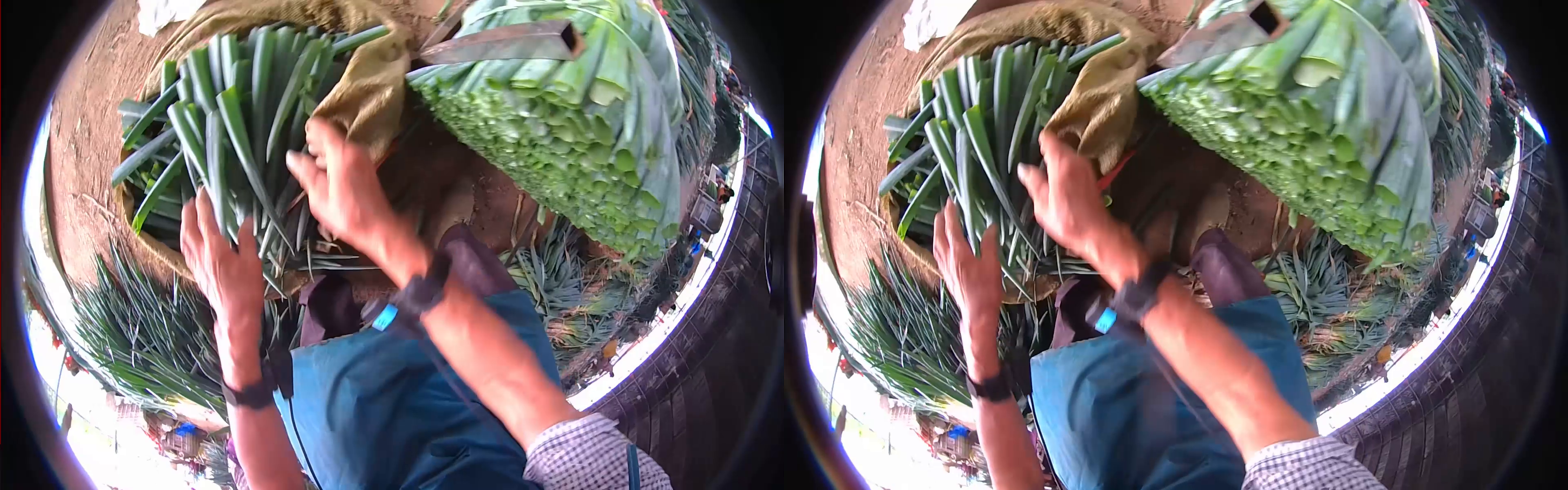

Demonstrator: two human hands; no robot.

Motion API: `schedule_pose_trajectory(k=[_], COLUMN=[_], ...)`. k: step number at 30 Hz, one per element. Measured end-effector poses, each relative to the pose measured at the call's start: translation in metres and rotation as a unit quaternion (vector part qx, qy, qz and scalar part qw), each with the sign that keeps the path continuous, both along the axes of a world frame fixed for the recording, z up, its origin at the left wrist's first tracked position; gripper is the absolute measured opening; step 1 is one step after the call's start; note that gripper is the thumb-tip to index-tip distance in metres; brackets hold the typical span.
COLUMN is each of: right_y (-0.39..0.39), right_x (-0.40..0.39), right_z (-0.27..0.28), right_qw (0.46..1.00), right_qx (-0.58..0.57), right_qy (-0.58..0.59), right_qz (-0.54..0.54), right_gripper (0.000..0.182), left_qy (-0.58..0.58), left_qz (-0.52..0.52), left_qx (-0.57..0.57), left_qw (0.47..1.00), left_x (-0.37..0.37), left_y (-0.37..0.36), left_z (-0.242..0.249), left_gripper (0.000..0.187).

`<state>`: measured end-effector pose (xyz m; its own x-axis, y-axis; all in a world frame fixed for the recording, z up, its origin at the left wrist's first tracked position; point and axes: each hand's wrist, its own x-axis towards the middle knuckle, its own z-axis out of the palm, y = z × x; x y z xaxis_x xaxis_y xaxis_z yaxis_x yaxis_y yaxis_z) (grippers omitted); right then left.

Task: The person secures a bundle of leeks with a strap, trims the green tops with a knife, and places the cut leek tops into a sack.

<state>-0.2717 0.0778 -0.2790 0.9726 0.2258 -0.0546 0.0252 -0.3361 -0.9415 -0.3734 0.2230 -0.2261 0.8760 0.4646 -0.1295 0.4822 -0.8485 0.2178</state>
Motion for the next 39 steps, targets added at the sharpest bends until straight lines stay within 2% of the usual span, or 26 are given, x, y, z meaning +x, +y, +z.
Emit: schedule_pose_trajectory(k=[2,4,5,6,8,10,11,12,14,15,16,18,19,20,22,25,26,27,28,30,31,32,34,36,38,39], right_y=[-0.033,-0.086,-0.114,-0.143,-0.209,-0.246,-0.255,-0.262,-0.284,-0.282,-0.280,-0.272,-0.260,-0.246,-0.236,-0.202,-0.195,-0.192,-0.191,-0.180,-0.167,-0.161,-0.138,-0.116,-0.104,-0.104], right_x=[-0.040,-0.092,-0.118,-0.142,-0.190,-0.204,-0.204,-0.201,-0.210,-0.213,-0.214,-0.213,-0.210,-0.208,-0.223,-0.193,-0.178,-0.173,-0.177,-0.165,-0.149,-0.161,-0.186,-0.200,-0.212,-0.221], right_z=[0.031,0.029,0.017,-0.006,-0.078,-0.136,-0.163,-0.190,-0.253,-0.261,-0.267,-0.253,-0.238,-0.228,-0.252,-0.285,-0.279,-0.265,-0.252,-0.230,-0.188,-0.184,-0.193,-0.213,-0.231,-0.232], right_qw=[0.998,0.989,0.950,0.884,0.822,0.808,0.814,0.813,0.801,0.831,0.847,0.820,0.821,0.817,0.851,0.901,0.919,0.933,0.917,0.876,0.846,0.861,0.885,0.860,0.849,0.844], right_qx=[0.022,-0.027,-0.001,0.026,0.029,-0.028,-0.108,-0.187,-0.339,-0.382,-0.431,-0.480,-0.422,-0.359,-0.349,-0.249,-0.196,-0.147,-0.220,-0.358,-0.365,-0.384,-0.407,-0.435,-0.434,-0.435], right_qy=[0.027,0.121,0.275,0.419,0.502,0.500,0.493,0.484,0.469,0.383,0.292,0.308,0.374,0.436,0.373,0.324,0.308,0.294,0.305,0.311,0.387,0.333,0.221,0.257,0.289,0.284], right_qz=[-0.051,-0.080,-0.147,-0.207,-0.267,-0.311,-0.289,-0.265,-0.153,-0.131,-0.110,-0.051,-0.085,-0.118,-0.126,-0.149,-0.147,-0.148,-0.131,-0.088,-0.036,-0.010,0.042,0.069,0.078,0.132], right_gripper=[0.028,0.026,0.025,0.024,0.022,0.024,0.029,0.033,0.038,0.033,0.029,0.025,0.025,0.026,0.036,0.042,0.042,0.043,0.043,0.044,0.049,0.051,0.056,0.055,0.047,0.042], left_qy=[0.022,0.096,0.123,0.147,0.235,0.230,0.282,0.206,0.176,0.144,0.149,0.157,0.136,0.146,0.075,0.089,0.111,0.072,0.069,0.034,0.039,0.048,0.075,0.074,0.092,0.098], left_qz=[-0.038,-0.050,-0.085,-0.119,-0.087,-0.169,-0.174,-0.199,-0.189,-0.187,-0.198,-0.225,-0.199,-0.194,-0.147,-0.020,0.060,0.075,0.102,0.124,0.126,0.129,0.123,0.113,0.139,0.152], left_qx=[-0.057,-0.241,-0.269,-0.296,-0.375,-0.248,-0.261,-0.222,-0.228,-0.217,-0.195,-0.164,-0.184,-0.190,-0.288,-0.396,-0.433,-0.480,-0.559,-0.619,-0.636,-0.649,-0.646,-0.650,-0.678,-0.693], left_qw=[0.997,0.965,0.951,0.936,0.892,0.926,0.907,0.932,0.939,0.947,0.949,0.947,0.953,0.951,0.943,0.914,0.892,0.871,0.820,0.774,0.761,0.748,0.750,0.747,0.716,0.698], left_x=[-0.017,-0.032,-0.028,-0.022,-0.020,-0.016,-0.008,-0.013,-0.018,-0.018,-0.021,-0.033,-0.031,-0.029,-0.020,-0.011,-0.004,0.003,0.007,0.001,0.004,0.008,0.008,0.004,0.006,0.008], left_y=[-0.020,-0.048,-0.067,-0.085,-0.107,-0.116,-0.113,-0.111,-0.105,-0.103,-0.099,-0.097,-0.095,-0.093,-0.088,-0.063,-0.049,-0.034,-0.021,-0.002,-0.005,-0.004,0.001,0.003,0.010,0.012], left_z=[0.011,0.005,0.001,-0.006,-0.044,-0.075,-0.084,-0.098,-0.120,-0.125,-0.140,-0.163,-0.162,-0.158,-0.135,-0.105,-0.096,-0.094,-0.091,-0.101,-0.101,-0.097,-0.097,-0.104,-0.103,-0.102], left_gripper=[0.057,0.052,0.051,0.050,0.061,0.077,0.087,0.085,0.085,0.054,0.043,0.023,0.011,0.010,0.011,0.014,0.019,0.020,0.020,0.019,0.018,0.018,0.016,0.015,0.016,0.016])
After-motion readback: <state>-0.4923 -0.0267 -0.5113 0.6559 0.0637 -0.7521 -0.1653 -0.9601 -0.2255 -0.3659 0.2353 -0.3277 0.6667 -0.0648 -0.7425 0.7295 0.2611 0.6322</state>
